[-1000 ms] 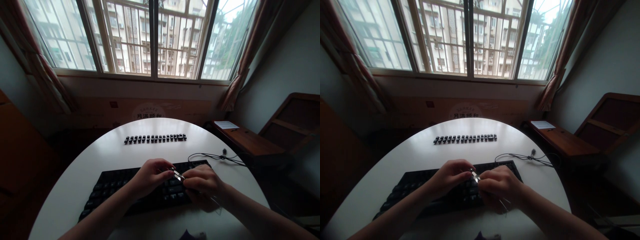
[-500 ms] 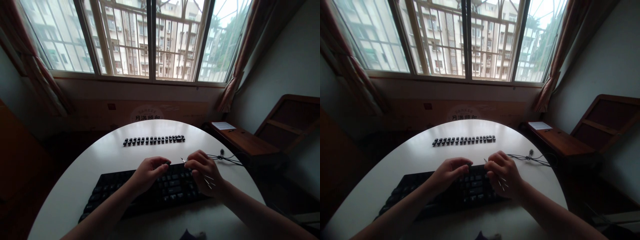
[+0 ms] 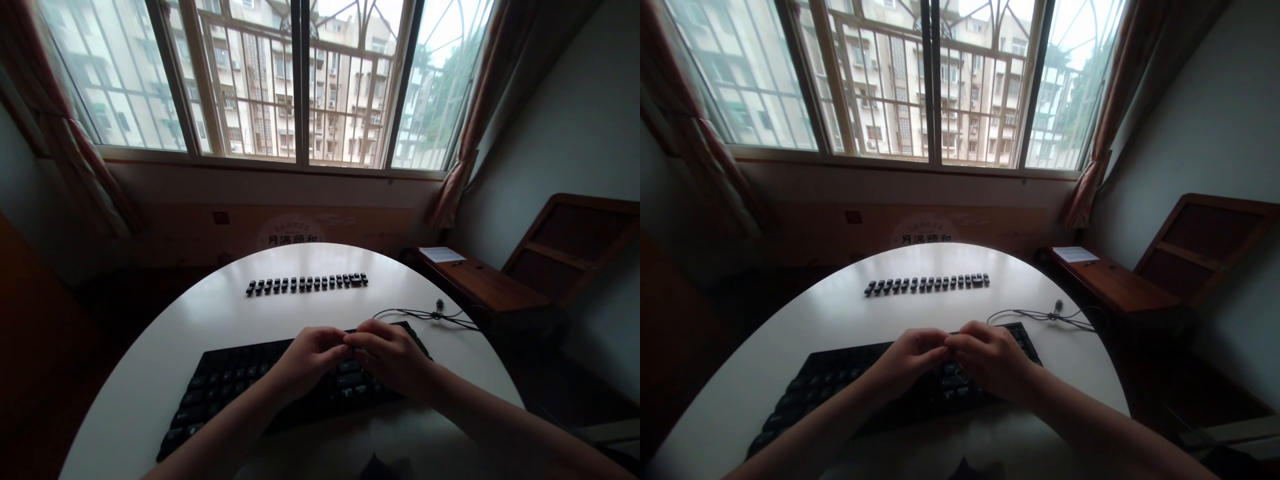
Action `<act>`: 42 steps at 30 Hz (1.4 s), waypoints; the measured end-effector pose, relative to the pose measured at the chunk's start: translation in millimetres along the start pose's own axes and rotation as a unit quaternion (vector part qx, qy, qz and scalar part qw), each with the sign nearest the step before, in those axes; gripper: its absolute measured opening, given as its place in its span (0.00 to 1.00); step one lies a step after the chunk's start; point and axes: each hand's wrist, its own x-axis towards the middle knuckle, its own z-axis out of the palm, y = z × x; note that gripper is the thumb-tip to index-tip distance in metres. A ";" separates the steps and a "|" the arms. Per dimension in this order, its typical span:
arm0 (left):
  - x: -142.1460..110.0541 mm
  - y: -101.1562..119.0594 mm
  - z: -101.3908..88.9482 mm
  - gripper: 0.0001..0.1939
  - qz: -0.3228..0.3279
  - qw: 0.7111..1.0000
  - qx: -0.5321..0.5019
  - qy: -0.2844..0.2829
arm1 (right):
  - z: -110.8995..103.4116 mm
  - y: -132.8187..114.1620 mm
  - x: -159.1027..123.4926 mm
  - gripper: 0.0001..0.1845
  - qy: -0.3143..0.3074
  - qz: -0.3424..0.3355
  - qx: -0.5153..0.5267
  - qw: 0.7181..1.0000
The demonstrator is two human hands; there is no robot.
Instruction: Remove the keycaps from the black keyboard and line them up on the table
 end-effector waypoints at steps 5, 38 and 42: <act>1.4 -9.3 -5.0 0.27 0.030 0.996 0.051 0.066 | -20.3 22.6 17.0 0.11 0.013 0.047 -0.005 0.999; 2.2 -22.2 -6.6 0.28 -0.035 0.903 0.412 0.118 | -20.8 259.6 35.4 0.21 -0.177 0.441 0.044 0.879; 2.3 -22.2 -6.9 0.28 -0.040 0.903 0.412 0.114 | -21.5 260.6 35.4 0.23 -0.178 0.441 0.056 0.878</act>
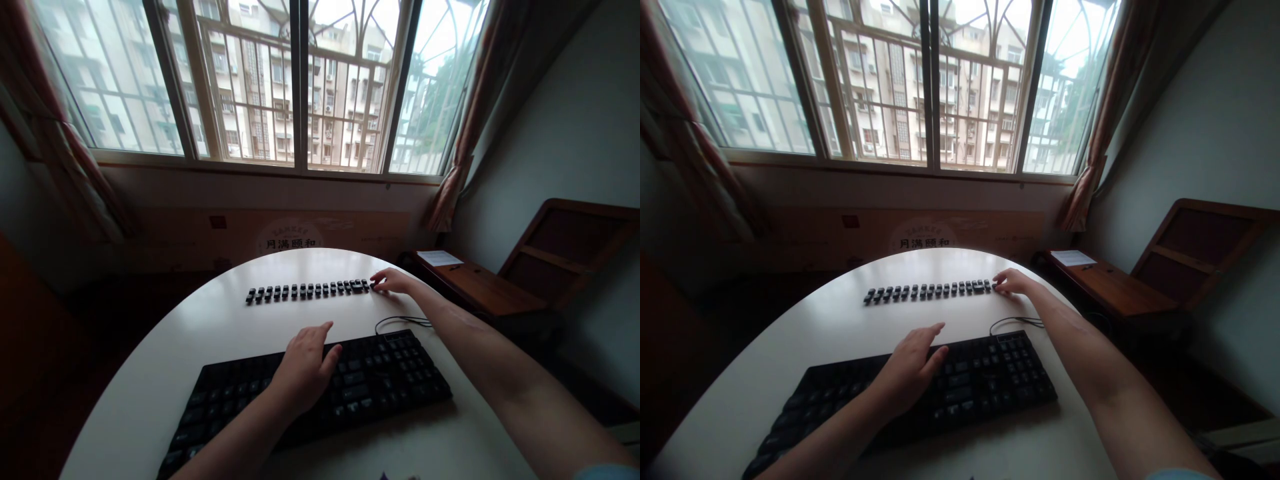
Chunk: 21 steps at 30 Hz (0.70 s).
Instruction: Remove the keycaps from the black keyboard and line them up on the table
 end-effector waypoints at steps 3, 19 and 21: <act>0.4 -1.2 1.2 0.28 0.003 1.000 0.003 -0.001 | -0.3 -0.1 0.0 0.22 0.000 0.000 -0.001 1.000; 0.4 -1.9 1.8 0.27 0.008 1.000 0.014 0.008 | 1.1 1.4 4.0 0.15 0.006 -0.004 -0.038 0.999; -0.1 -1.5 1.4 0.28 0.006 1.000 0.013 0.005 | 1.2 0.5 2.6 0.14 0.006 -0.007 -0.043 0.999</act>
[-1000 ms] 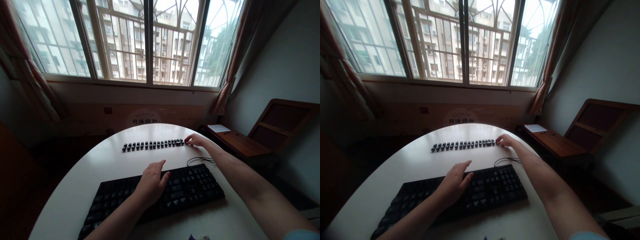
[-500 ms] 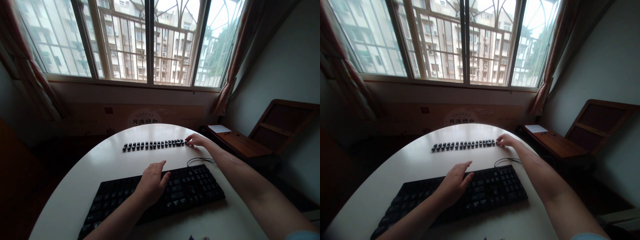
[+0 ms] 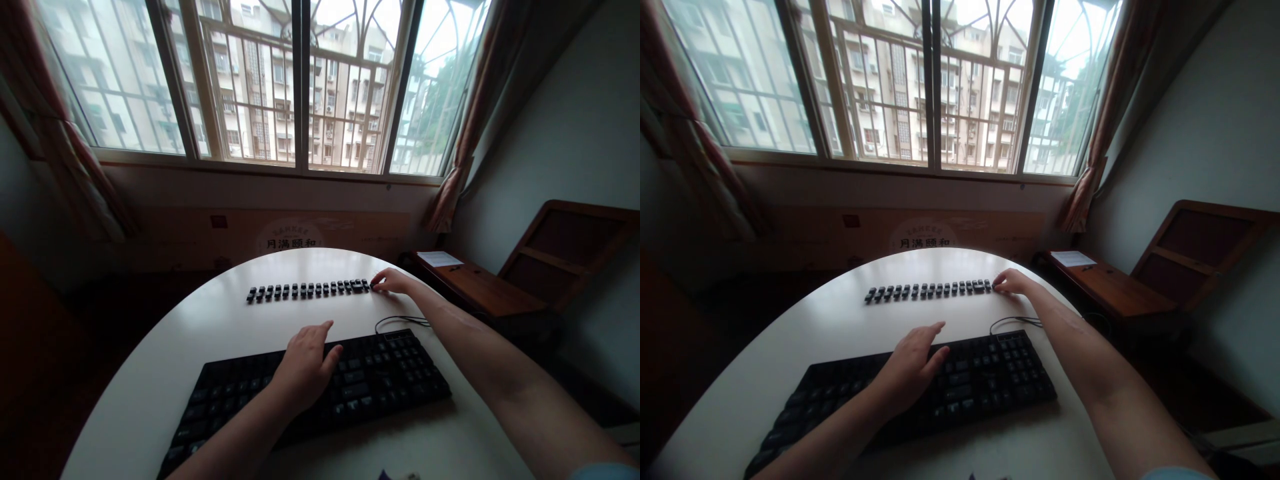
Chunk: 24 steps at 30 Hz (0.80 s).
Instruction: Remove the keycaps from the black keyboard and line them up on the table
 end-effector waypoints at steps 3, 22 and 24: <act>-0.4 0.5 -0.3 0.28 -0.002 1.000 0.000 -0.002 | -0.8 -3.7 -4.8 0.14 0.009 -0.011 0.000 1.000; -1.3 4.6 -1.1 0.19 0.091 0.995 0.036 0.020 | 4.0 -107.0 -180.3 0.32 0.129 -0.074 0.290 0.945; -2.6 6.3 -0.7 0.17 0.110 0.993 0.039 0.026 | 18.6 -111.0 -189.1 0.27 0.069 -0.079 0.329 0.939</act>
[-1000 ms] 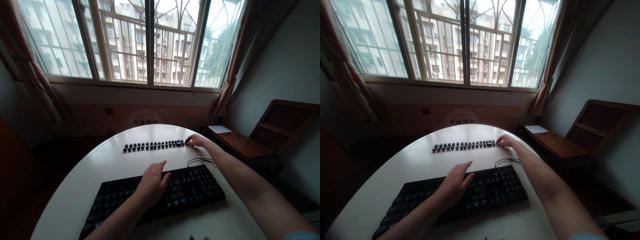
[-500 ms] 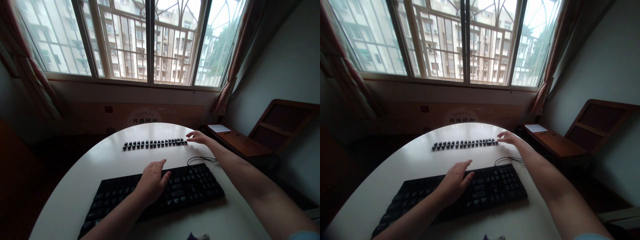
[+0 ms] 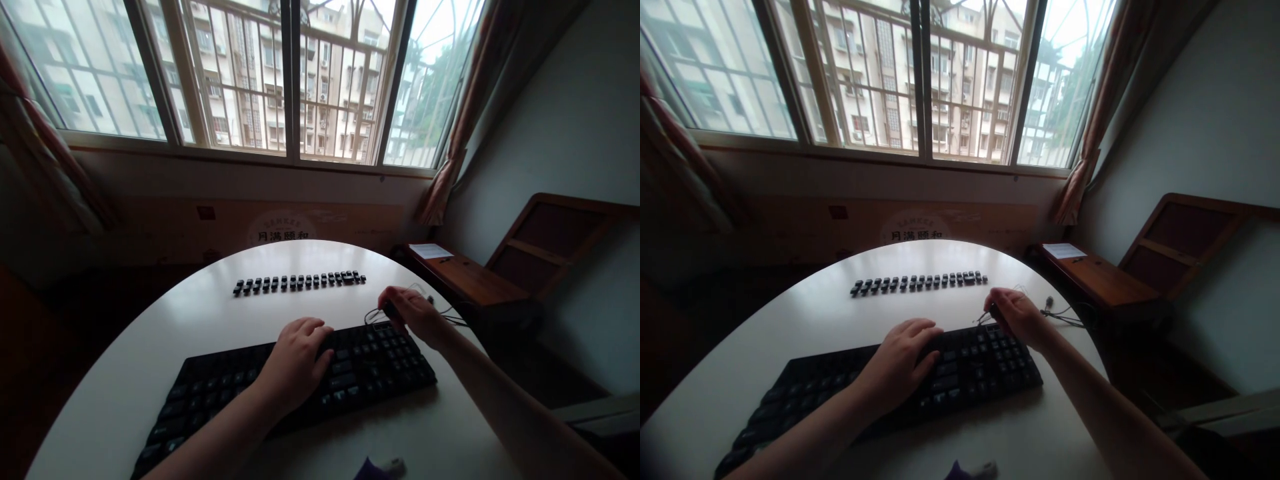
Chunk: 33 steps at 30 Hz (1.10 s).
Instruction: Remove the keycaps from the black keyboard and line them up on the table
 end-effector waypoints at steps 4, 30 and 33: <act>-1.7 3.7 0.5 0.16 0.023 1.000 0.010 0.008 | 11.7 12.1 -2.5 0.21 -0.087 0.009 0.065 0.994; -2.3 1.3 2.4 0.17 0.034 0.999 -0.009 -0.032 | 9.9 43.7 0.6 0.20 -0.034 -0.046 -0.101 0.993; -2.9 1.7 2.1 0.17 0.032 0.999 -0.013 -0.026 | 9.4 40.1 -1.1 0.17 -0.055 -0.067 -0.165 0.983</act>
